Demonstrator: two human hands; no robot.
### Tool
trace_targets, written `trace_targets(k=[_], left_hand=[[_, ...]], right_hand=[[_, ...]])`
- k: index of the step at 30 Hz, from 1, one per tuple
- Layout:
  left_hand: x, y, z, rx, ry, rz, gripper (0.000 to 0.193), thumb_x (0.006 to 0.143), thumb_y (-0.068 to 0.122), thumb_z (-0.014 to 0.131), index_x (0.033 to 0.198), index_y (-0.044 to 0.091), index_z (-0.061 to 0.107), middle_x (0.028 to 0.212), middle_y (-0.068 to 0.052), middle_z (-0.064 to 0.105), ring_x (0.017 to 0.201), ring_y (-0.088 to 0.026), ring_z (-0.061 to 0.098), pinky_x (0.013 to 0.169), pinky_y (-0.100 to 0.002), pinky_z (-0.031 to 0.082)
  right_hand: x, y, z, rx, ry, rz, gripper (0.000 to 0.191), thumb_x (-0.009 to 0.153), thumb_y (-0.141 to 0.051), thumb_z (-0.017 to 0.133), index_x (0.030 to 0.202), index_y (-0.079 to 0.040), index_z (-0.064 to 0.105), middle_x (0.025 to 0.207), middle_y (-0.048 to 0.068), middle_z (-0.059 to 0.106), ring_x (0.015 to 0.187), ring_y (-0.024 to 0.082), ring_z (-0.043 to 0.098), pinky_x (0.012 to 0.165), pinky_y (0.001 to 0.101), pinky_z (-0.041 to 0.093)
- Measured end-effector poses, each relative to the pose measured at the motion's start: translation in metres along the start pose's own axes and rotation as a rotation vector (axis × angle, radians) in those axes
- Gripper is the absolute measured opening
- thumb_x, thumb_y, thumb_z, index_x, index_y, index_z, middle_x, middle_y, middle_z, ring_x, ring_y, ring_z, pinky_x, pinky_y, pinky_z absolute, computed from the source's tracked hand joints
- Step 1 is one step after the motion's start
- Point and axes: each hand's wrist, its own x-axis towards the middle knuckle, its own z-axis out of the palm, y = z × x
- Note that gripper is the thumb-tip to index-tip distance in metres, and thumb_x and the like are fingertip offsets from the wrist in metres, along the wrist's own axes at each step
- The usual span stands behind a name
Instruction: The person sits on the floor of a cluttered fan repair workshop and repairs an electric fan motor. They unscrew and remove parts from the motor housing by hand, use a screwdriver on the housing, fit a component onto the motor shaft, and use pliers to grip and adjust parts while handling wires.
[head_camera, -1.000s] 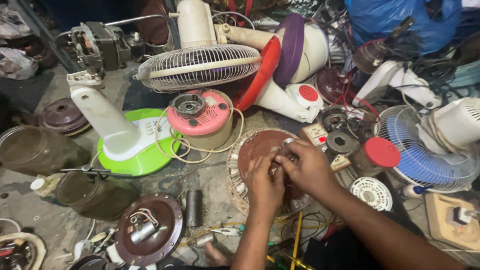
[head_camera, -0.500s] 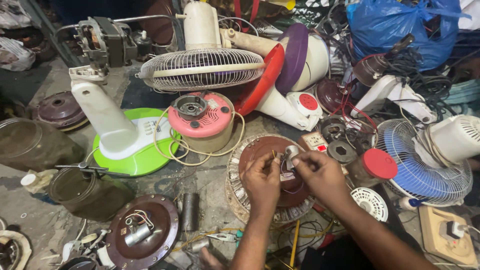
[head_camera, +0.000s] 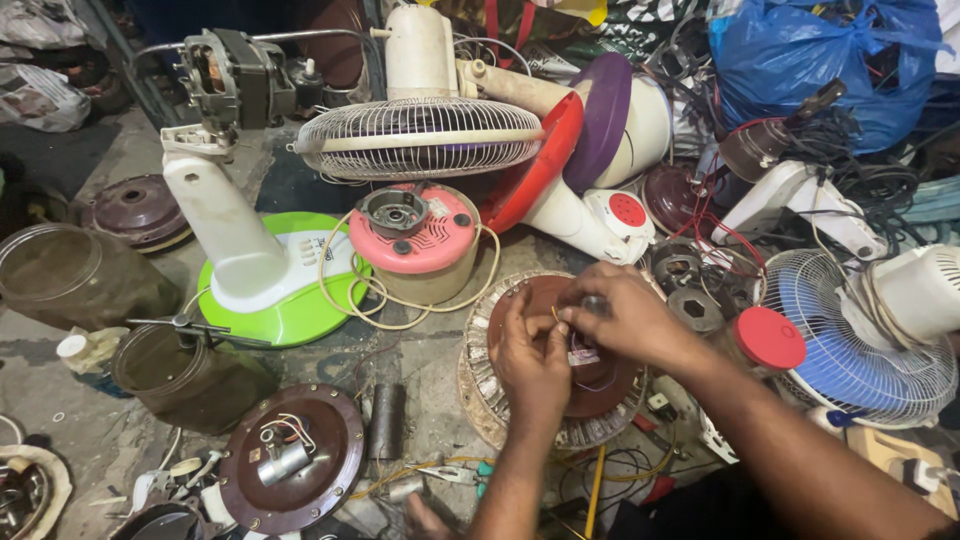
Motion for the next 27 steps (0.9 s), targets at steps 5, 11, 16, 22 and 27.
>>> trace_targets(k=[5, 11, 16, 22, 27], left_hand=[[-0.003, -0.004, 0.002, 0.086, -0.012, 0.011, 0.074, 0.082, 0.008, 0.076, 0.150, 0.011, 0.047, 0.093, -0.002, 0.077, 0.094, -0.022, 0.071, 0.100, -0.044, 0.041], [-0.004, -0.008, 0.004, 0.091, -0.008, 0.026, 0.073, 0.081, 0.010, 0.079, 0.148, 0.011, 0.048, 0.096, -0.002, 0.077, 0.100, -0.023, 0.069, 0.100, -0.045, 0.040], [-0.006, -0.009, 0.004, 0.096, 0.010, 0.060, 0.068, 0.084, 0.013, 0.079, 0.145, 0.009, 0.050, 0.097, -0.002, 0.078, 0.102, -0.024, 0.067, 0.102, -0.046, 0.039], [-0.002, -0.006, 0.003, 0.064, 0.021, 0.074, 0.044, 0.084, 0.012, 0.076, 0.126, 0.007, 0.063, 0.094, -0.004, 0.078, 0.100, -0.026, 0.070, 0.098, -0.045, 0.044], [-0.003, -0.012, -0.001, -0.004, -0.048, 0.009, 0.018, 0.086, 0.013, 0.079, 0.099, 0.003, 0.072, 0.091, -0.013, 0.075, 0.087, -0.027, 0.073, 0.082, -0.040, 0.054]], right_hand=[[0.013, 0.014, 0.013, 0.059, -0.057, 0.058, 0.023, 0.079, -0.028, 0.080, 0.087, -0.006, 0.079, 0.089, 0.011, 0.073, 0.090, 0.025, 0.070, 0.083, 0.0393, 0.054], [0.018, 0.015, 0.014, 0.162, -0.141, 0.457, 0.031, 0.086, -0.031, 0.075, 0.084, 0.000, 0.072, 0.070, 0.008, 0.069, 0.062, 0.016, 0.066, 0.058, 0.0345, 0.053], [0.021, 0.005, 0.003, 0.228, -0.176, 0.620, 0.029, 0.089, -0.033, 0.072, 0.087, -0.005, 0.076, 0.067, 0.005, 0.070, 0.059, 0.015, 0.061, 0.056, 0.0338, 0.049], [0.015, 0.009, -0.004, 0.450, 0.040, 0.567, 0.027, 0.094, -0.030, 0.067, 0.096, -0.006, 0.080, 0.075, 0.001, 0.074, 0.063, 0.010, 0.061, 0.059, 0.0301, 0.049], [-0.061, 0.043, -0.016, 0.555, 0.259, 0.497, 0.026, 0.098, -0.028, 0.069, 0.104, -0.003, 0.076, 0.088, -0.001, 0.072, 0.079, 0.007, 0.060, 0.071, 0.0260, 0.049]])
